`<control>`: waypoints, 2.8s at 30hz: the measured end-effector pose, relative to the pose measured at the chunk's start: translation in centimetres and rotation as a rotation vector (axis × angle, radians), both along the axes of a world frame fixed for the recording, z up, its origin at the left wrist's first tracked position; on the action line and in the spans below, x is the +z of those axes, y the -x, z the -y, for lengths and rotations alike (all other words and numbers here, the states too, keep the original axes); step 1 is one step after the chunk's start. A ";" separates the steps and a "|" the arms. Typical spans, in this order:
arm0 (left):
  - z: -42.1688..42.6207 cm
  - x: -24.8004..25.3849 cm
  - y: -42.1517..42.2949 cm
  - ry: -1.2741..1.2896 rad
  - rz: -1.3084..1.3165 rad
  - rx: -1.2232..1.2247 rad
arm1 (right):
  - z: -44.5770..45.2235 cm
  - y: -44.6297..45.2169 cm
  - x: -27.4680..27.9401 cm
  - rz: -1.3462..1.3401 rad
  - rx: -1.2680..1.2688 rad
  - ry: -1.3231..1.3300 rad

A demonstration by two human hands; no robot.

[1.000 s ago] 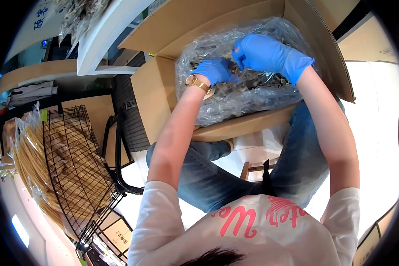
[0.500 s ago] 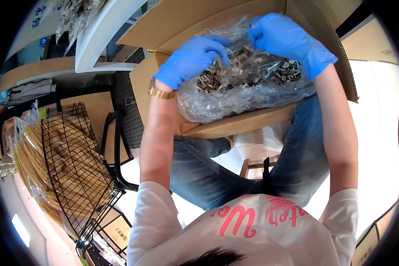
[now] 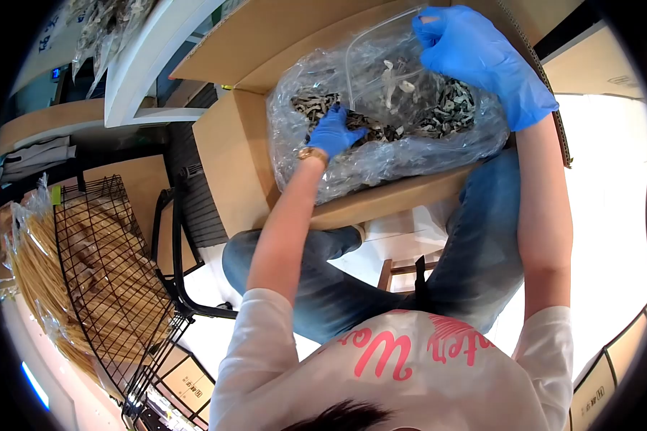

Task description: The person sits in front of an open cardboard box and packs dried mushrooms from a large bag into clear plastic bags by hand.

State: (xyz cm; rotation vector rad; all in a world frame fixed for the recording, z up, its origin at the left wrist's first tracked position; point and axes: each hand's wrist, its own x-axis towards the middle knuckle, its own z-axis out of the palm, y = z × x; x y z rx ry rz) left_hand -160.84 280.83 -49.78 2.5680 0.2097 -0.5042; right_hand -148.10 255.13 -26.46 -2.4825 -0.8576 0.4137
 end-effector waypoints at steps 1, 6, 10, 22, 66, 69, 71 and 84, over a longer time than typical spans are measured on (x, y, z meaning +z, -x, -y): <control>1.2 -1.2 -0.6 0.006 0.048 0.026 | 0.1 -0.6 -1.6 0.094 0.013 -0.053; 8.6 -2.7 -2.5 -0.407 0.147 -0.331 | 0.0 -0.9 -2.9 0.118 -0.018 -0.206; 7.9 -5.9 -2.9 -0.465 -0.116 -0.279 | -0.6 -0.8 -3.5 0.161 0.040 -0.268; 6.8 -11.2 -1.0 -0.390 0.369 -0.246 | -1.0 -0.7 -3.6 0.152 0.242 -0.209; -0.4 7.1 -0.7 0.286 0.318 0.150 | 0.4 -0.4 -1.3 -0.020 0.126 -0.195; -2.1 11.1 1.5 0.489 0.209 0.237 | -1.1 0.7 -1.5 0.046 0.199 -0.144; -3.4 11.3 2.9 0.634 0.194 0.345 | -2.2 2.2 -0.9 0.017 0.219 -0.151; -4.2 15.6 0.4 0.864 0.420 0.530 | -4.6 1.9 -6.6 0.144 0.363 -0.313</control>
